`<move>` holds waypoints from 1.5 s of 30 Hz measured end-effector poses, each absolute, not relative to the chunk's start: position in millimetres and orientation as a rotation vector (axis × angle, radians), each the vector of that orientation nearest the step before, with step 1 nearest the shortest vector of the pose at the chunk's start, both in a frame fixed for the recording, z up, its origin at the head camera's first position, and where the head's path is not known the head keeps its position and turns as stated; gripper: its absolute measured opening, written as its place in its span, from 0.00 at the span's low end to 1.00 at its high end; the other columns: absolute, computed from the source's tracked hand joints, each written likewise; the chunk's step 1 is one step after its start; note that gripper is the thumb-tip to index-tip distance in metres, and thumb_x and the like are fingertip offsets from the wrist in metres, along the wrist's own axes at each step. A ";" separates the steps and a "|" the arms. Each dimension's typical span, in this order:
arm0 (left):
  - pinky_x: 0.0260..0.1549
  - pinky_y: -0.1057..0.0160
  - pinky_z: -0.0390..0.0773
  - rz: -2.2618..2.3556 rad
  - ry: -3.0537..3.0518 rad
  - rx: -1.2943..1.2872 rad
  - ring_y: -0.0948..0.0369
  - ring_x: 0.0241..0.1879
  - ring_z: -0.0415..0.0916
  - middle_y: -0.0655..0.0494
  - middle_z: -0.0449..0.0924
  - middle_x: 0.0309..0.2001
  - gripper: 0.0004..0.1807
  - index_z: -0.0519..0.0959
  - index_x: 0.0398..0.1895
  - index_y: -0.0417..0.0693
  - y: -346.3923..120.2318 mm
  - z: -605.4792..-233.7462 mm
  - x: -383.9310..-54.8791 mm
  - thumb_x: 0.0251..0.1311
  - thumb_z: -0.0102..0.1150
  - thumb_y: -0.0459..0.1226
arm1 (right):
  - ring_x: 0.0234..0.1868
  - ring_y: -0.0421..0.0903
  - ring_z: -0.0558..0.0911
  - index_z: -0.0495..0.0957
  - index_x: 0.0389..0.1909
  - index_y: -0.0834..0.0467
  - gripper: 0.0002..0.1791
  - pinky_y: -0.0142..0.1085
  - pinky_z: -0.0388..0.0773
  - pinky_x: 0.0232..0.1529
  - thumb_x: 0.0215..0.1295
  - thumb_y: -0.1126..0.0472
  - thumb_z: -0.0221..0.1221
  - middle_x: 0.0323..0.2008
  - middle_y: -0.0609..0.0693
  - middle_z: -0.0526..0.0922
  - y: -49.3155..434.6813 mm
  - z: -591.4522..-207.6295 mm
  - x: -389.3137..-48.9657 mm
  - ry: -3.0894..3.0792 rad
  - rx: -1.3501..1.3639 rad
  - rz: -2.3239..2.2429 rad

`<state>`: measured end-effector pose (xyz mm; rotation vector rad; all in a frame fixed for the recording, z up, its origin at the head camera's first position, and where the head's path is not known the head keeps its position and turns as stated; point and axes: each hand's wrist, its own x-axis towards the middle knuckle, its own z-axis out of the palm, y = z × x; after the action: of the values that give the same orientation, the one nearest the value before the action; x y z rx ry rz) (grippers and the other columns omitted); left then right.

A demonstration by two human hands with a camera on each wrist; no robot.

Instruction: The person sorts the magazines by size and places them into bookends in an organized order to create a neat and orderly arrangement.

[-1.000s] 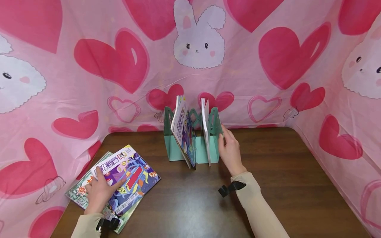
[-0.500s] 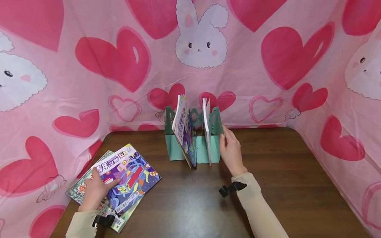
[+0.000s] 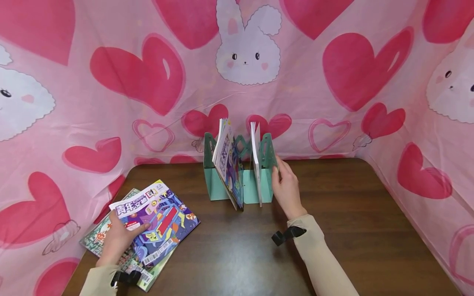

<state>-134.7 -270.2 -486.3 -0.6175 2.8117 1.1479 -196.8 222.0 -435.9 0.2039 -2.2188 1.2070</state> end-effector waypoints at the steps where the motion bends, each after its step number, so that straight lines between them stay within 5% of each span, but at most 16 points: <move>1: 0.59 0.28 0.70 1.174 2.817 -0.626 0.26 0.56 0.69 0.17 0.64 0.60 0.74 0.22 0.79 0.36 -269.3 -487.1 -134.7 0.58 0.74 0.52 | 0.60 0.64 0.82 0.72 0.73 0.63 0.25 0.60 0.78 0.58 0.77 0.69 0.54 0.64 0.65 0.79 222.0 -435.8 -196.7 -2.217 0.203 1.208; 7: 0.49 0.37 0.80 1.284 2.798 -0.689 0.31 0.49 0.78 0.20 0.69 0.53 0.58 0.44 0.73 0.25 -265.4 -490.5 -137.5 0.59 0.74 0.47 | 0.59 0.64 0.82 0.72 0.72 0.64 0.25 0.60 0.79 0.56 0.76 0.71 0.55 0.63 0.66 0.79 221.0 -434.5 -196.3 -2.219 0.206 1.212; 14: 0.29 0.62 0.83 1.581 2.588 -0.714 0.57 0.31 0.84 0.33 0.83 0.44 0.36 0.67 0.65 0.26 -261.9 -490.8 -140.7 0.67 0.67 0.45 | 0.58 0.64 0.83 0.72 0.72 0.64 0.25 0.60 0.79 0.56 0.77 0.69 0.54 0.64 0.66 0.79 220.6 -434.5 -195.5 -2.229 0.196 1.221; 19: 0.26 0.65 0.81 1.860 2.506 -0.728 0.66 0.27 0.80 0.43 0.84 0.40 0.26 0.67 0.67 0.29 -253.1 -494.6 -142.6 0.73 0.59 0.37 | 0.57 0.63 0.83 0.72 0.72 0.63 0.25 0.60 0.80 0.55 0.76 0.69 0.55 0.64 0.66 0.79 220.7 -434.6 -195.7 -2.231 0.191 1.223; 24: 0.30 0.70 0.76 1.934 2.524 -0.704 0.72 0.30 0.76 0.29 0.76 0.56 0.26 0.64 0.73 0.33 -245.3 -494.4 -143.1 0.78 0.50 0.37 | 0.56 0.61 0.83 0.73 0.72 0.63 0.25 0.59 0.81 0.53 0.76 0.70 0.55 0.63 0.66 0.79 220.0 -434.5 -196.0 -2.232 0.188 1.215; 36: 0.40 0.66 0.81 2.120 2.271 -0.559 0.69 0.43 0.78 0.35 0.65 0.72 0.32 0.43 0.86 0.59 -236.1 -482.2 -143.3 0.84 0.31 0.45 | 0.57 0.63 0.83 0.72 0.72 0.64 0.25 0.59 0.80 0.54 0.76 0.70 0.55 0.64 0.65 0.79 219.7 -434.1 -195.1 -2.229 0.194 1.224; 45: 0.46 0.63 0.83 2.351 2.080 -0.484 0.66 0.51 0.80 0.45 0.64 0.71 0.31 0.43 0.85 0.68 -226.5 -469.1 -141.7 0.84 0.32 0.45 | 0.57 0.61 0.83 0.72 0.72 0.64 0.25 0.59 0.80 0.55 0.77 0.69 0.55 0.64 0.65 0.79 220.5 -435.1 -195.7 -2.226 0.191 1.224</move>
<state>-141.7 -226.5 -469.1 -0.4837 2.0795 2.3507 -195.7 220.5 -435.1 0.1915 -2.2257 1.2244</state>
